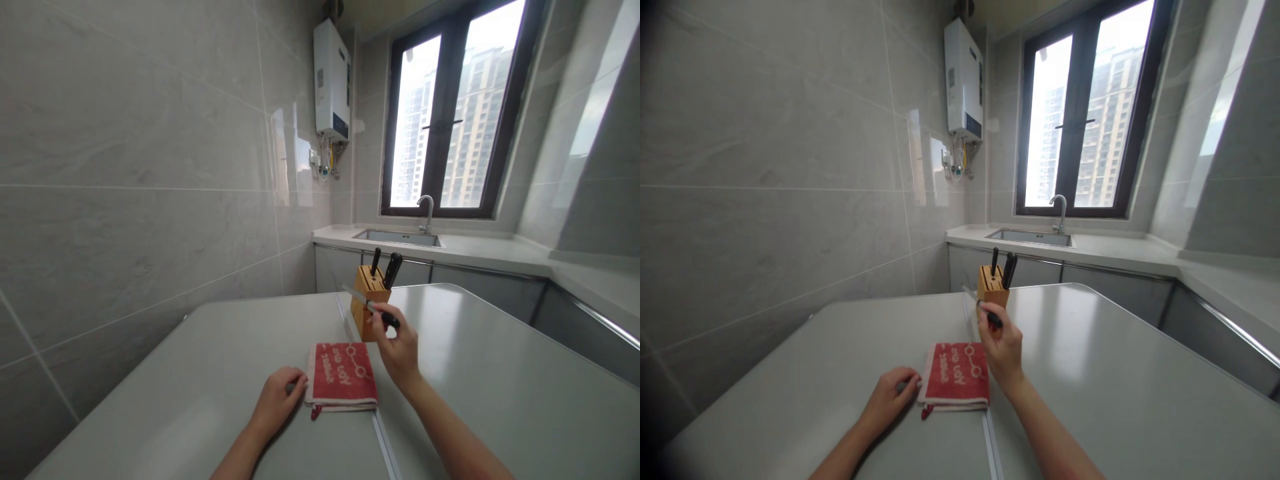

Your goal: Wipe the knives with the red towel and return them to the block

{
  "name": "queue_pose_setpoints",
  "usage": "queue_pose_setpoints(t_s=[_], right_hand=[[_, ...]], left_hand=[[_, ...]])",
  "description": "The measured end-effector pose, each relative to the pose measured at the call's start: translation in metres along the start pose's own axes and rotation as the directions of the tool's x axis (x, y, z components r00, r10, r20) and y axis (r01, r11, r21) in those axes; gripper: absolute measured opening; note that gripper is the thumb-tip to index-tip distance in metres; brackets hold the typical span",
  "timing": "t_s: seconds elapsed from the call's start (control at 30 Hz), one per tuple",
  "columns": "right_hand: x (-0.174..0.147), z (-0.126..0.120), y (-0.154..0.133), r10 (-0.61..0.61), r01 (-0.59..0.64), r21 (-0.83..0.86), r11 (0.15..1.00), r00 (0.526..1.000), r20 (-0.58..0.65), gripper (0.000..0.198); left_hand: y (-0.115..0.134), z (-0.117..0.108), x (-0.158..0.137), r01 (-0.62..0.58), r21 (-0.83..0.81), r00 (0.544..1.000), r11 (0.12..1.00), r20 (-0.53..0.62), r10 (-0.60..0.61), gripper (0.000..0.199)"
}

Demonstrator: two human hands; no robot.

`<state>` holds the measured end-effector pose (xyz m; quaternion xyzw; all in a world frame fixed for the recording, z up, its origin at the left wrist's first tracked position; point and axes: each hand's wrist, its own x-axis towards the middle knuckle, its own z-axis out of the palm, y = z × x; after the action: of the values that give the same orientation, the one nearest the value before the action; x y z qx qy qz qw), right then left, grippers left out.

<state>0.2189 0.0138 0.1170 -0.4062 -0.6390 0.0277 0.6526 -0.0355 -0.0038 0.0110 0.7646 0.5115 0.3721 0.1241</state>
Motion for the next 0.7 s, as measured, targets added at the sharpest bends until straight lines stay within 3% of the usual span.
queue_pose_setpoints(t_s=[0.07, 0.13, 0.23, 0.4, 0.53, 0.63, 0.7], right_hand=[[-0.034, 0.013, 0.024, 0.054, -0.056, 0.018, 0.998, 0.994, 0.091, 0.02], [-0.062, 0.024, 0.042, -0.027, 0.021, 0.029, 0.999, 0.975, 0.221, 0.025], [-0.086, 0.032, 0.058, -0.206, 0.18, 0.103, 0.978, 0.896, 0.393, 0.036], [-0.088, 0.029, 0.063, -0.351, 0.358, 0.082, 0.93, 0.802, 0.483, 0.047], [-0.084, 0.028, 0.061, -0.396, 0.434, 0.049, 0.9, 0.762, 0.512, 0.044], [-0.086, 0.031, 0.057, -0.409, 0.482, 0.004, 0.876, 0.738, 0.537, 0.035], [-0.087, 0.032, 0.054, -0.408, 0.517, -0.039, 0.855, 0.716, 0.566, 0.029]], left_hand=[[-0.001, 0.0, 0.0, 0.007, 0.006, 1.0, 1.0, -0.001, -0.007, 0.031], [-0.002, -0.001, -0.001, 0.014, 0.012, 1.0, 1.0, -0.008, -0.014, 0.032], [-0.003, -0.003, -0.001, 0.027, 0.004, 1.0, 1.0, -0.016, -0.027, 0.033], [0.015, -0.018, 0.007, 0.053, -0.174, 0.998, 0.983, 0.04, -0.047, 0.034], [0.045, -0.028, 0.024, 0.157, -0.351, 0.971, 0.923, 0.224, -0.08, 0.046], [0.061, -0.021, 0.032, 0.18, -0.376, 0.938, 0.909, 0.344, -0.044, 0.051], [0.065, -0.009, 0.032, 0.153, -0.365, 0.944, 0.919, 0.329, -0.026, 0.049]])
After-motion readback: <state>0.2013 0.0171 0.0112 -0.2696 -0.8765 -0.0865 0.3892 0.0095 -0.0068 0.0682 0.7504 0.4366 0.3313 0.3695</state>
